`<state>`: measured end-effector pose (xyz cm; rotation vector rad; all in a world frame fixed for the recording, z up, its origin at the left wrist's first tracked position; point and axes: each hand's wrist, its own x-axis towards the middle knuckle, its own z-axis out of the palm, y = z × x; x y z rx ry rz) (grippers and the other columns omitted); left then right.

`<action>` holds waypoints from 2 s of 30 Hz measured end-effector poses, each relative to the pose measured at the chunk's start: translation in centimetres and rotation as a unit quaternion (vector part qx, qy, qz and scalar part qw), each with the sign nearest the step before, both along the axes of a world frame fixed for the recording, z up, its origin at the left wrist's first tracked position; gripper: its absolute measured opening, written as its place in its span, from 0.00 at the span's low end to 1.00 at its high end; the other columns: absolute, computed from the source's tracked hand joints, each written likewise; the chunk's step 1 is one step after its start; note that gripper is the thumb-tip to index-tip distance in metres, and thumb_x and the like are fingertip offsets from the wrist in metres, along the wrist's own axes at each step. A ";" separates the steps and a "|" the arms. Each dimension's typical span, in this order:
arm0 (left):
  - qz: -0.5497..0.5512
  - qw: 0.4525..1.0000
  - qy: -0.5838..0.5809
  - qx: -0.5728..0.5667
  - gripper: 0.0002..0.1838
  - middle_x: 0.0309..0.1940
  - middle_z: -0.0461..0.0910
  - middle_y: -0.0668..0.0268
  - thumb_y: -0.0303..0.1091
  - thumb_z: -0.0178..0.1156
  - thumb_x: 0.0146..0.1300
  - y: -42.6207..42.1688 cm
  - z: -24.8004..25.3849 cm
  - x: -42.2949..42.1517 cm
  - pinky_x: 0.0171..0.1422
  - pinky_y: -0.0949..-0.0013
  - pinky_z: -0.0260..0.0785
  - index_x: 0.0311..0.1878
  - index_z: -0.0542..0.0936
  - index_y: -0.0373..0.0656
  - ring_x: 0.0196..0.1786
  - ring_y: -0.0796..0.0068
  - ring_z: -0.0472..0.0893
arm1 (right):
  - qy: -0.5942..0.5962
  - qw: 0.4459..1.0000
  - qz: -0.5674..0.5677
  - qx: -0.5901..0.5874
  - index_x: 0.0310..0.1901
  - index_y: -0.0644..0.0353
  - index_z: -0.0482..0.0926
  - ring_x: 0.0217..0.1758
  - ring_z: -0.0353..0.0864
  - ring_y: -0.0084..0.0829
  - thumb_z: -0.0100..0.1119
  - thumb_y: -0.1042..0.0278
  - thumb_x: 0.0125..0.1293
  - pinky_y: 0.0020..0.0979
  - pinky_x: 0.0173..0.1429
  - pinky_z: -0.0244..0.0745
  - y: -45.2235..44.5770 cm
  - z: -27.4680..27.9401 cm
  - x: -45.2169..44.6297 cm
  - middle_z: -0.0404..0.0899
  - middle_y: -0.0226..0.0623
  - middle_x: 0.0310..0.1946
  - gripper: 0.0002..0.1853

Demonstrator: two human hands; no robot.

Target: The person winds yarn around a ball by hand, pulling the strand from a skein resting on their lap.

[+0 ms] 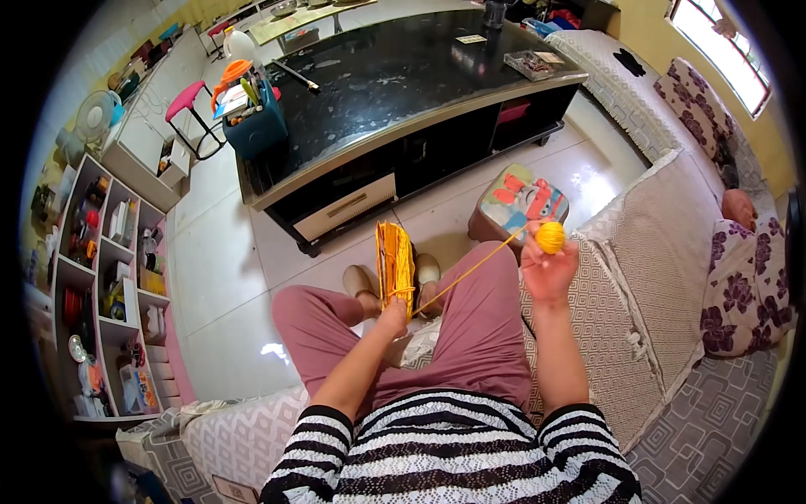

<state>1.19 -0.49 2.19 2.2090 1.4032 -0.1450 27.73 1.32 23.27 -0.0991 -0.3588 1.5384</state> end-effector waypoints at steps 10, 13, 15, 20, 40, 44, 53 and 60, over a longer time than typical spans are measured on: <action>0.111 0.987 -0.117 -0.016 0.18 0.29 0.75 0.51 0.44 0.42 0.60 2.1 0.4 -0.2 0.41 0.59 0.66 0.34 0.75 0.39 0.36 0.54 0.75 | 0.014 0.995 -0.056 0.087 0.43 0.71 0.63 0.26 0.63 0.25 0.55 0.71 0.46 0.20 0.28 0.62 0.0 4.8 4.0 0.62 0.43 0.35 0.21; 0.130 0.968 -0.212 -0.014 0.21 0.28 0.76 0.54 0.45 0.39 0.62 5.1 3.3 0.1 0.41 0.60 0.66 0.31 0.77 0.39 0.35 0.54 0.75 | 0.029 0.992 -0.044 0.114 0.42 0.71 0.63 0.26 0.63 0.26 0.55 0.71 0.46 0.21 0.27 0.63 -0.3 5.6 4.0 0.62 0.43 0.34 0.21; 0.128 0.970 -0.206 -0.012 0.22 0.29 0.77 0.54 0.46 0.37 0.62 8.7 4.6 -0.2 0.42 0.61 0.65 0.33 0.77 0.40 0.36 0.55 0.75 | 0.043 0.991 -0.025 0.126 0.42 0.70 0.63 0.25 0.63 0.26 0.56 0.70 0.46 0.21 0.27 0.63 -0.7 6.0 3.4 0.62 0.43 0.34 0.21; 0.222 0.906 -0.356 0.060 0.19 0.27 0.75 0.64 0.43 0.39 0.63 18.0 8.5 -1.6 0.37 0.72 0.66 0.35 0.76 0.39 0.31 0.75 0.73 | 0.020 0.992 0.026 0.123 0.42 0.67 0.60 0.23 0.62 0.26 0.59 0.68 0.48 0.21 0.26 0.63 -2.0 6.4 1.8 0.62 0.42 0.32 0.23; 0.273 0.820 -0.466 0.190 0.13 0.42 0.71 0.63 0.38 0.45 0.62 6.6 27.0 -14.7 0.51 0.71 0.62 0.41 0.73 0.40 0.44 0.73 0.71 | -0.053 0.989 -0.047 -0.133 0.40 0.65 0.68 0.29 0.71 0.27 0.49 0.72 0.45 0.23 0.30 0.68 0.6 3.8 -6.1 0.71 0.40 0.34 0.17; 0.115 0.992 -0.017 0.042 0.23 0.48 0.68 0.55 0.29 0.55 0.50 5.4 24.1 -12.4 0.53 0.64 0.63 0.52 0.67 0.41 0.50 0.57 0.69 | -0.272 0.958 0.080 -0.033 0.38 0.60 0.67 0.30 0.73 0.23 0.55 0.72 0.43 0.20 0.27 0.69 0.1 3.0 -9.3 0.72 0.35 0.31 0.17; 0.086 0.716 -0.673 -0.164 0.24 0.49 0.67 0.62 0.47 0.35 0.65 2.8 21.4 -0.1 0.56 0.71 0.57 0.59 0.60 0.41 0.51 0.73 0.67 | -0.350 0.933 0.083 -0.004 0.39 0.61 0.66 0.30 0.70 0.19 0.54 0.78 0.47 0.18 0.30 0.68 -1.0 2.5 -11.7 0.70 0.31 0.30 0.15; 0.148 0.828 -0.540 -0.013 0.15 0.20 0.69 0.66 0.41 0.42 0.63 -1.0 18.4 2.1 0.29 0.73 0.62 0.34 0.71 0.38 0.24 0.76 0.70 | -0.359 0.931 0.035 -0.053 0.39 0.62 0.66 0.27 0.70 0.19 0.54 0.77 0.47 0.17 0.28 0.66 -1.3 1.6 -10.7 0.71 0.31 0.28 0.15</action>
